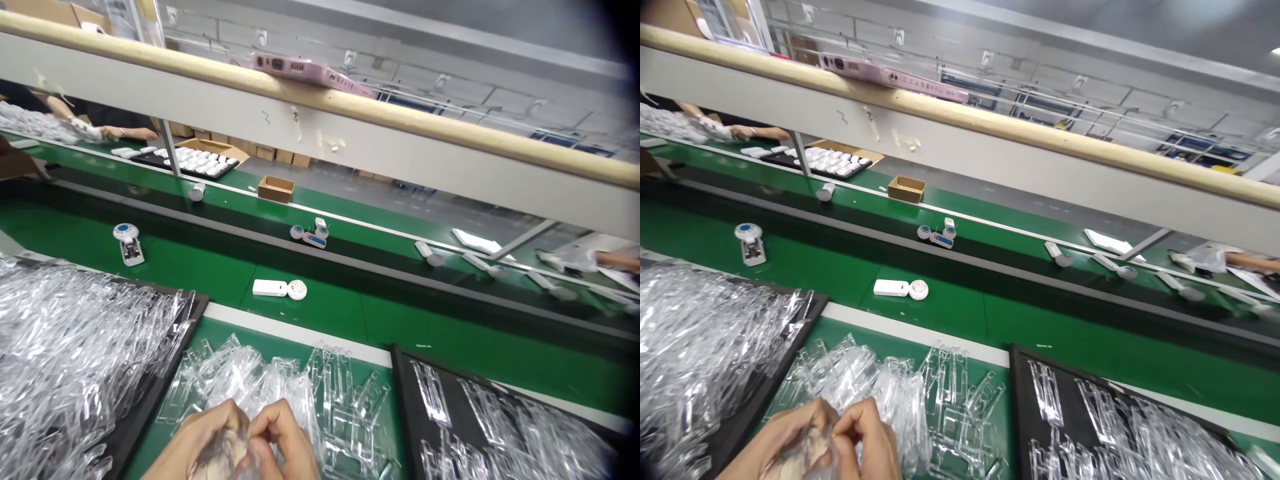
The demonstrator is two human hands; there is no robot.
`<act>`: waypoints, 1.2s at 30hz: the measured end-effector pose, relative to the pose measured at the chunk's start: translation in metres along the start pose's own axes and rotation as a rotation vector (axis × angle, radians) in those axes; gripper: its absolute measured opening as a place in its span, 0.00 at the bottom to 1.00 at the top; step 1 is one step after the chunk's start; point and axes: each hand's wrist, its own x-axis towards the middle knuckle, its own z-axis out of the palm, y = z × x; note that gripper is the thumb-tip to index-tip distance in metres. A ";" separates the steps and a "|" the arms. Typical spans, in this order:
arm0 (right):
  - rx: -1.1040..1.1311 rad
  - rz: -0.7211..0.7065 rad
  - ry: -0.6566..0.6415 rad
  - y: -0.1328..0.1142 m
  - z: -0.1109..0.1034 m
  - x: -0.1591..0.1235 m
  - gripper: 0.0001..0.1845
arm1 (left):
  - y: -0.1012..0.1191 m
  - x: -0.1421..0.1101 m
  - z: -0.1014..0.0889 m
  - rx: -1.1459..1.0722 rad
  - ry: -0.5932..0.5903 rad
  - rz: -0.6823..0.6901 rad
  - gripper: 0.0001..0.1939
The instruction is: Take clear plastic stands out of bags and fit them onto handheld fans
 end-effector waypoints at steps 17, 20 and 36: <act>-0.470 0.205 -0.299 0.059 -0.052 0.098 0.09 | -0.013 0.008 -0.008 -0.153 0.263 -0.079 0.21; -0.417 0.234 -0.373 0.050 -0.048 0.107 0.07 | -0.001 0.011 -0.005 -0.167 0.297 -0.116 0.22; -0.682 0.416 -0.368 0.059 0.024 0.145 0.05 | 0.006 0.012 -0.013 -0.262 0.315 -0.146 0.24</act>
